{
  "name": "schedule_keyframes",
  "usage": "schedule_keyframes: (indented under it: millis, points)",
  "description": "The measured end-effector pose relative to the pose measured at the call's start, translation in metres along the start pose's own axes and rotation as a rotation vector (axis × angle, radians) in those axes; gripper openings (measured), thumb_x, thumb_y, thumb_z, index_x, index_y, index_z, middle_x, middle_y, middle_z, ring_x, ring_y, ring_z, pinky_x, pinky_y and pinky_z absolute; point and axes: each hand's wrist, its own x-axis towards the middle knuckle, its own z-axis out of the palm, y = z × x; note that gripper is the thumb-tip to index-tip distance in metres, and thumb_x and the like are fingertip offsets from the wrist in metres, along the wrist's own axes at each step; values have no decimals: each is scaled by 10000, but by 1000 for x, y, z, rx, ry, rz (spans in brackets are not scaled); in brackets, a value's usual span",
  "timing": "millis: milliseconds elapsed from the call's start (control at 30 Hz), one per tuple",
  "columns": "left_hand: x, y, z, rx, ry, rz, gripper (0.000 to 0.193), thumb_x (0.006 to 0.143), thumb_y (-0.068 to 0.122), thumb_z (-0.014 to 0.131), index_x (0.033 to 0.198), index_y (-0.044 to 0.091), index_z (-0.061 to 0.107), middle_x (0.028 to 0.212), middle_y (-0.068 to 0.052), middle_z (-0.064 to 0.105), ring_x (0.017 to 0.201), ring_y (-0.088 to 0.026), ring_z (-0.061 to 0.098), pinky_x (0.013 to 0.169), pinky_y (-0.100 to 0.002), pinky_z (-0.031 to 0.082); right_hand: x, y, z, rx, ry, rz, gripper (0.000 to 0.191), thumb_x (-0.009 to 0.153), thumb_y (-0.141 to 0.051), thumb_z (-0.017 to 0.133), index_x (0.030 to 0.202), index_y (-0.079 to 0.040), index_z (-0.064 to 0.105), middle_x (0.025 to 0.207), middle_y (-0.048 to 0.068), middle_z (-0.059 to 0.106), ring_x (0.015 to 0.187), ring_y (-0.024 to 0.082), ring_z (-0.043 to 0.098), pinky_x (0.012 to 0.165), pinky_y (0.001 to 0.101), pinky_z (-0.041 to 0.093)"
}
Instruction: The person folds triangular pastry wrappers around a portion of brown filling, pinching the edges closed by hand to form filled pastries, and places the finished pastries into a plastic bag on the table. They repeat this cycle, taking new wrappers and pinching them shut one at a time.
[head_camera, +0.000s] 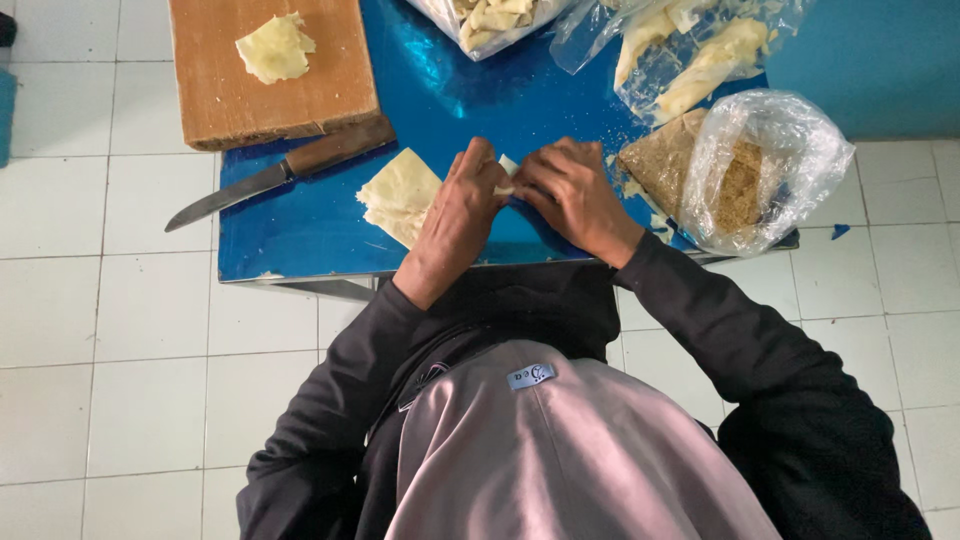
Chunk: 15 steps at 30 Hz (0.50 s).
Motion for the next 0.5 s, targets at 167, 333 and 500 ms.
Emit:
schedule_keyframes:
  millis: [167,333,500]
  points:
    - [5,-5,3,-4,23,22,106,920,-28,685,919,-1,582,1049,-155,504,988,-356,588,818,-446,482,1,5,5,86,-36,8,168,939,-247,766,1012,-112,699,1050,10,682,1009,244,597,875,421,378]
    - [4,-5,2,-23,9,-68,151,884,19,687,971,-33,574,1028,-179,510,935,-391,577,723,-459,454,0,13,9,139,-27,28,126,979,-251,750,1022,-135,727,1047,-5,688,1014,221,599,885,418,386]
    - [6,-9,4,2,22,63,89,895,-16,652,896,-20,562,997,-178,481,951,-377,574,775,-460,467,4,20,11,205,-63,113,117,994,-273,758,1002,-157,743,989,1,659,953,235,560,859,375,405]
